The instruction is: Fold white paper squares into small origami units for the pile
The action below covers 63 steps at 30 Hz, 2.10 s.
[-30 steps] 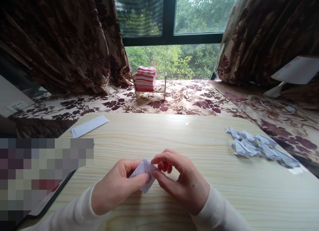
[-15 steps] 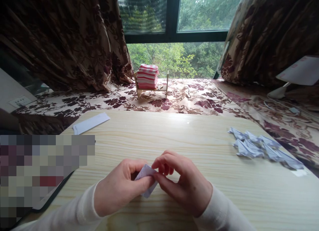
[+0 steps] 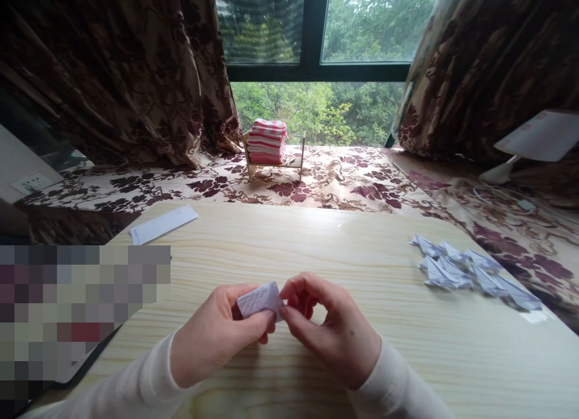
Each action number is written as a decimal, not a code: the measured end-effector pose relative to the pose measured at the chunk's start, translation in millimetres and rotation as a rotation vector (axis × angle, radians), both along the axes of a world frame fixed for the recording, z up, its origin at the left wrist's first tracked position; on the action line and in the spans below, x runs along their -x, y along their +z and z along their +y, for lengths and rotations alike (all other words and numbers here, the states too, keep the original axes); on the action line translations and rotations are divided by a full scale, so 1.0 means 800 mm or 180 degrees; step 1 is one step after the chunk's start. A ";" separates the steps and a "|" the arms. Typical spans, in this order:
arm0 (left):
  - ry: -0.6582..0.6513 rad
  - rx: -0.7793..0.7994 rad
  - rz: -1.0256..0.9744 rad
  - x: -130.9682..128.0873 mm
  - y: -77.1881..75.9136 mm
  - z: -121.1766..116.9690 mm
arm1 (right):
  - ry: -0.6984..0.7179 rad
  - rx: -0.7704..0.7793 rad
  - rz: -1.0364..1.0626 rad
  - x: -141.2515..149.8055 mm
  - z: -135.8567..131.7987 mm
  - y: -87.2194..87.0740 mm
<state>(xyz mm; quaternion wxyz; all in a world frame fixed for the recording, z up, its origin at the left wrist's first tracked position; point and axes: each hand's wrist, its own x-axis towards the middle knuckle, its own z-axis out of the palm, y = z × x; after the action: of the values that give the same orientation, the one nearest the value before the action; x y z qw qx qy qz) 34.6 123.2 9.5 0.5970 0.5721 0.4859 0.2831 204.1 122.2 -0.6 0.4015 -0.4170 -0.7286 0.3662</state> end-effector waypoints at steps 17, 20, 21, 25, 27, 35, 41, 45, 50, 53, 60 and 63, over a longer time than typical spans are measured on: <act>-0.0119 0.0122 -0.0085 0.000 0.004 0.001 | -0.0213 -0.0091 0.0132 -0.001 0.000 -0.001; -0.0161 0.0161 -0.0097 0.001 0.004 0.000 | -0.0186 -0.0049 0.0123 -0.001 -0.001 0.000; -0.0172 0.0167 -0.0099 0.001 0.004 -0.001 | -0.0161 -0.0025 0.0088 -0.001 -0.001 0.001; -0.0185 0.0152 -0.0107 0.002 0.004 -0.003 | -0.0046 -0.0007 -0.0017 -0.001 -0.001 0.003; -0.0167 0.0153 -0.0072 0.003 0.004 -0.002 | -0.0044 -0.0038 -0.0016 -0.001 -0.001 0.003; -0.0149 0.0138 0.0025 0.003 0.001 0.003 | -0.0013 -0.0841 -0.0212 0.000 0.000 0.001; -0.0038 0.0333 -0.0296 0.001 0.007 0.005 | 0.0172 -0.1320 -0.0345 -0.004 -0.001 0.003; 0.0057 0.0488 -0.0421 0.002 0.011 0.007 | 0.0236 -0.1445 -0.0508 -0.006 -0.001 0.003; 0.0107 0.0600 -0.0552 0.002 0.012 0.006 | 0.0359 -0.1515 -0.0663 -0.008 0.002 0.004; 0.0137 0.0611 -0.0622 0.002 0.011 0.006 | 0.0391 -0.1583 -0.0742 -0.009 0.003 0.006; 0.0148 0.0664 -0.0723 0.001 0.009 0.006 | 0.0475 -0.1652 -0.0840 -0.011 0.002 0.008; 0.0198 0.0714 -0.0762 0.001 0.006 0.005 | 0.0501 -0.1633 -0.0824 -0.010 0.001 0.009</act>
<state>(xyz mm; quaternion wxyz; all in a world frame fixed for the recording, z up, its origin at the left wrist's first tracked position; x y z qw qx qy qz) 33.9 127.4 14.7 0.7017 0.4488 0.4572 0.3117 212.3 123.3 6.5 0.3678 -0.2873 -0.8726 0.1439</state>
